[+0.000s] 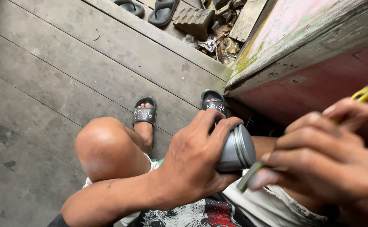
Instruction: Manually sanding the surface of a motorcycle engine piston using an abrasive block to smooth it.
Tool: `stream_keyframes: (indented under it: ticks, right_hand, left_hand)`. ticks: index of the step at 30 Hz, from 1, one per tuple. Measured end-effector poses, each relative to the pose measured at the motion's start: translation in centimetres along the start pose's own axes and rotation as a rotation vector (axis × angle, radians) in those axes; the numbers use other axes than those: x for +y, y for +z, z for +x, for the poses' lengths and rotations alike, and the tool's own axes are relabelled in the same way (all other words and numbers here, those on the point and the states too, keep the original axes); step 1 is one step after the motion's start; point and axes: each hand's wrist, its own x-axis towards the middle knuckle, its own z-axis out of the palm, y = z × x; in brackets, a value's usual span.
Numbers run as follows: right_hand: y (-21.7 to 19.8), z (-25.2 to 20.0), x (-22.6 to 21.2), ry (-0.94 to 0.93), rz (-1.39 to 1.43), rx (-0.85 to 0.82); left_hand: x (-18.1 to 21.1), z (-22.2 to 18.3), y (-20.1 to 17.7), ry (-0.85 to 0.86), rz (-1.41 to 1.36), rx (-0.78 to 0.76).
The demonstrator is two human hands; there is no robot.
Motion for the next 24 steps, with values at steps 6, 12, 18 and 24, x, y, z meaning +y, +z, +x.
stream_keyframes:
  ticks: [6, 12, 18, 24]
  right_hand:
    - [0.0, -2.8, 2.2, 0.067, 0.052, -0.032]
    - [-0.1, -0.8, -0.3, -0.013, 0.041, 0.066]
    - [-2.2, -0.8, -0.4, 0.007, 0.064, -0.28]
    - [-0.4, -1.5, 0.8, 0.086, 0.13, 0.109]
  left_hand:
    - [0.0, -0.1, 0.1, 0.007, 0.086, 0.043]
    - [0.1, -0.1, -0.1, 0.013, 0.069, 0.045]
    - [0.0, 0.0, -0.2, 0.017, 0.072, 0.064]
    - [-0.1, 0.1, -0.1, 0.033, 0.067, 0.11]
